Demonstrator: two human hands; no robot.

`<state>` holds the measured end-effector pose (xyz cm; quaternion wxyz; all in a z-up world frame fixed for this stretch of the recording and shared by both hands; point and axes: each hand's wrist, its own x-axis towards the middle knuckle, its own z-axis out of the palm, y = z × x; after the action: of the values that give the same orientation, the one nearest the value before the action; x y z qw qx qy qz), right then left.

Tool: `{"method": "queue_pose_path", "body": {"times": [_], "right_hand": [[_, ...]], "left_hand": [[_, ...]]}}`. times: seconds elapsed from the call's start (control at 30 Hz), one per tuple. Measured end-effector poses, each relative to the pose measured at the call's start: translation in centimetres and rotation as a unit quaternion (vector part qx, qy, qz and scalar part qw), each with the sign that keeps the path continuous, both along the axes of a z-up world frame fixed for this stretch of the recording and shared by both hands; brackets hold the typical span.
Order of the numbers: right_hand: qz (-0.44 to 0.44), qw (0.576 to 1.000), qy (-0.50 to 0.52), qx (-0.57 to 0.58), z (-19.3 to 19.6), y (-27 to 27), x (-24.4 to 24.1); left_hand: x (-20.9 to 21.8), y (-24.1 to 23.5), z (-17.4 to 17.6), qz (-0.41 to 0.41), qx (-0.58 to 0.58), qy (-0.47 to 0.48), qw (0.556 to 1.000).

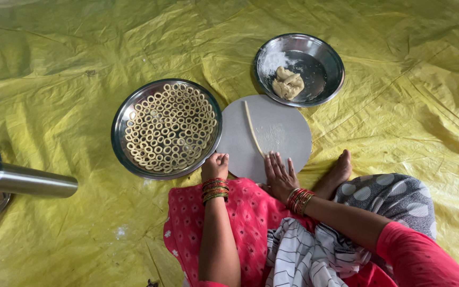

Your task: The person rolls small pieces of dough into thin ropes on a round board, then joins the ends to form rings and places them on a metal tray. The person repeats this process continuously, taking dough from a bowl and arranging the finished rings on the tray.

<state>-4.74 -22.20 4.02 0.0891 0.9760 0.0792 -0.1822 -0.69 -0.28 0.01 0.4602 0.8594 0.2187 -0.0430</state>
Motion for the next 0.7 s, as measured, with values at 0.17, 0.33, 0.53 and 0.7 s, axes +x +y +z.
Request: {"method": "queue_pose_path", "body": {"times": [0.17,0.33,0.53,0.7], "right_hand": [[-0.076,0.988,-0.090,0.096,-0.1,-0.2,-0.1],[0.051,0.999,-0.004,-0.015,-0.8,-0.3,-0.9],[-0.094,0.995,0.026,0.022,0.0,-3.1,2.3],[-0.106,0.993,-0.016,0.044,-0.6,-6.3,4.7]], "left_hand": [[-0.1,0.0,0.3,-0.002,-0.002,0.010,1.000],[0.0,-0.1,0.4,-0.002,0.002,-0.014,1.000],[-0.2,0.0,1.3,-0.006,0.006,-0.002,1.000],[-0.2,-0.1,1.5,-0.010,-0.015,0.001,1.000]]}}
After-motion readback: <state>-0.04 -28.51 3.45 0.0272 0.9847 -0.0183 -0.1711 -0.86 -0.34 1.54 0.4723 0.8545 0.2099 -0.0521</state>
